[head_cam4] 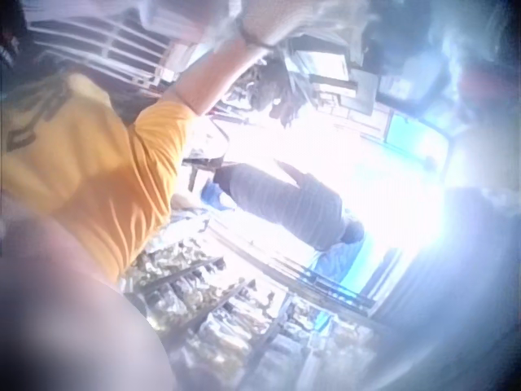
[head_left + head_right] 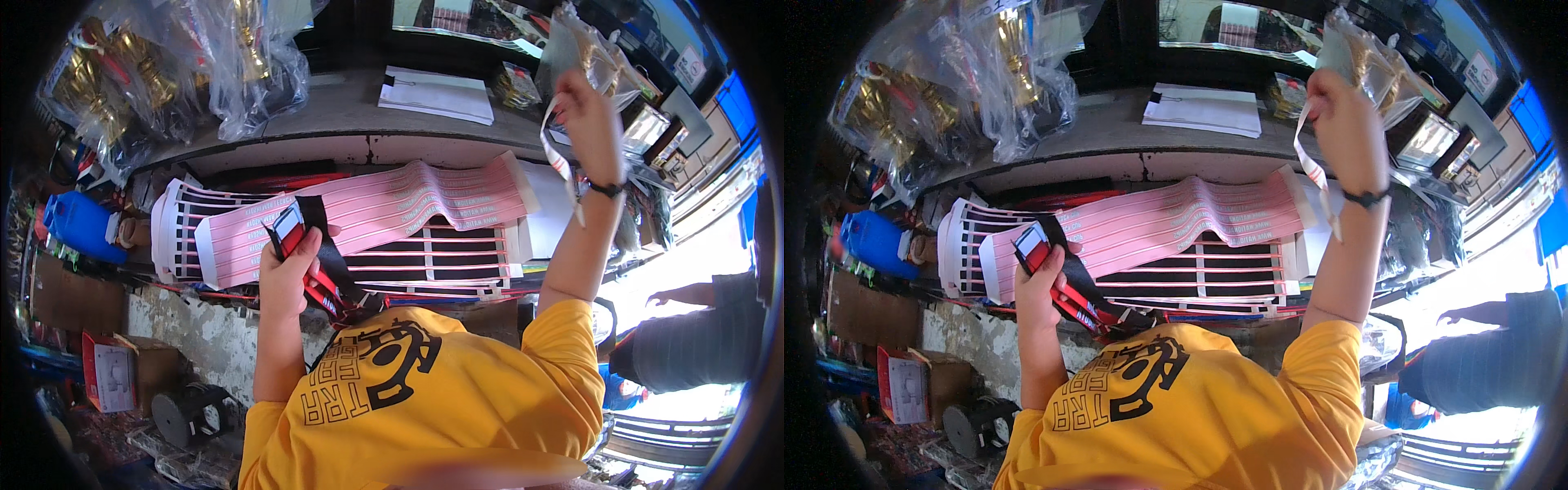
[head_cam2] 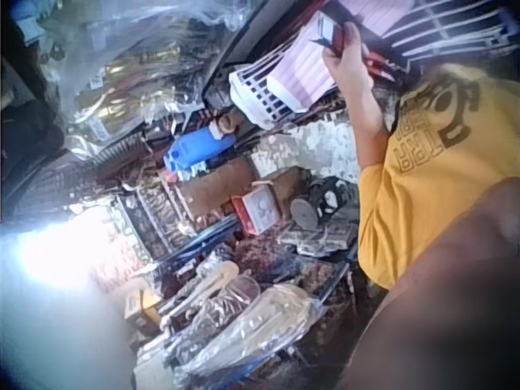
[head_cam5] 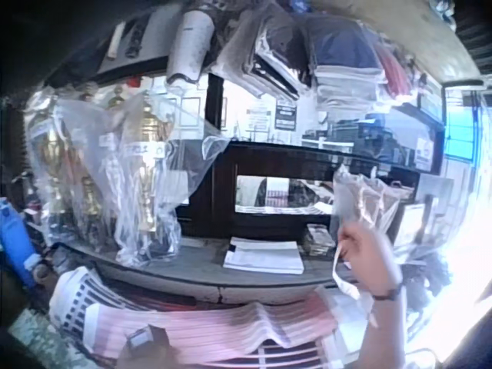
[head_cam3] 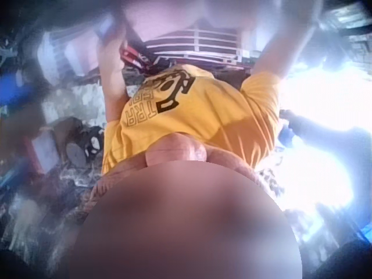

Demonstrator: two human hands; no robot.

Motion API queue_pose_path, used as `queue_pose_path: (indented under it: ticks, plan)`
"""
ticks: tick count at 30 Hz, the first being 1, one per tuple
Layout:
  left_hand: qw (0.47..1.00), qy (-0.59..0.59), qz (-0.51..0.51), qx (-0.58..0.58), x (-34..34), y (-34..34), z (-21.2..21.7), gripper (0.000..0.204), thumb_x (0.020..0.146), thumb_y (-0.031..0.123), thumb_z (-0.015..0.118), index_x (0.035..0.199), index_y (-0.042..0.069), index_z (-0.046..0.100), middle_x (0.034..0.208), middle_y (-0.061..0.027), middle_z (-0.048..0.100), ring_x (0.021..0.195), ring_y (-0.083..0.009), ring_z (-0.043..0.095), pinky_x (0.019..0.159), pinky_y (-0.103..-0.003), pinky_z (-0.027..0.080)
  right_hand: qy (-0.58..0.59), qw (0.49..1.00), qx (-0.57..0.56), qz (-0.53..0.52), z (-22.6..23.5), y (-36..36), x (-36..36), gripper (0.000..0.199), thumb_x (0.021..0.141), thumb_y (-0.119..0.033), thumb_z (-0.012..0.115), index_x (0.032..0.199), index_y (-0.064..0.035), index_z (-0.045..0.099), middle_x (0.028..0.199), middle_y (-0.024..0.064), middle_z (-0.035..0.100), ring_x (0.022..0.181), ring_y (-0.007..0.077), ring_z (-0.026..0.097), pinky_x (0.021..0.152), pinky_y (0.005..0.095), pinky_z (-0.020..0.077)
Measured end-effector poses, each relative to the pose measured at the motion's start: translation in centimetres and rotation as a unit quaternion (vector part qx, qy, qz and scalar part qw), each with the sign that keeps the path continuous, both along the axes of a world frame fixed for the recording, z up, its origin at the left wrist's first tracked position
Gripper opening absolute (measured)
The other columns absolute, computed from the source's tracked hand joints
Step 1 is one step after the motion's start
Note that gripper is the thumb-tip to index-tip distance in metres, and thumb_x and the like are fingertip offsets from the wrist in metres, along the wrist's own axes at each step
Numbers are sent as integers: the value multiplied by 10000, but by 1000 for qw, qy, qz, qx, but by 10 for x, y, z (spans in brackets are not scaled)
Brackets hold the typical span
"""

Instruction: The person assembles lanyards by threading printed ribbons through plastic clips and attaching metal hooks. They handle multiple lanyards one at a time, aligning the ribbon ends and securing the hardware components.

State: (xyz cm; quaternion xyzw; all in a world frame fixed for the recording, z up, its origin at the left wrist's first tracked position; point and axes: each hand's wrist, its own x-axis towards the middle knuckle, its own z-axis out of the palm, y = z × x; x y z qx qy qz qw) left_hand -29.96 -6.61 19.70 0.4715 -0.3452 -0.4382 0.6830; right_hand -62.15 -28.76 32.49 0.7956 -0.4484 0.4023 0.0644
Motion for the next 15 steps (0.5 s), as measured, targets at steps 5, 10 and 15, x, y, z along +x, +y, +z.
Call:
queue_pose_path:
  ticks: [5, 10, 15]
  plan:
    - [1000, -9, -19, -4, -4, -2, 4, 161, 876, 164, 653, 959, 27, 639, 942, -104, 688, 506, -32, 437, 425, -179, 337, 110, 988, 96, -47, -79, -81, -14, 81, 804, -109, 525, 861, -76, 572, 806, 218, 617, 814, 416, 597, 682, 487, 462]
    - [999, -12, -28, 15, -5, 0, 5, 205, 875, 136, 639, 1049, 40, 588, 924, -103, 673, 515, -36, 440, 419, -167, 334, 131, 983, 120, -48, -136, -140, -43, 235, 696, -120, 708, 911, -88, 617, 901, 151, 609, 905, 343, 615, 746, 422, 488]
    - [1000, 12, -5, 12, -4, -2, 7, 205, 880, 137, 633, 1057, 44, 586, 937, -107, 674, 505, -34, 439, 395, -173, 327, -49, 985, 166, -27, -154, -188, -68, 474, 603, -150, 798, 1024, -55, 601, 947, 152, 656, 877, 300, 642, 759, 398, 495]
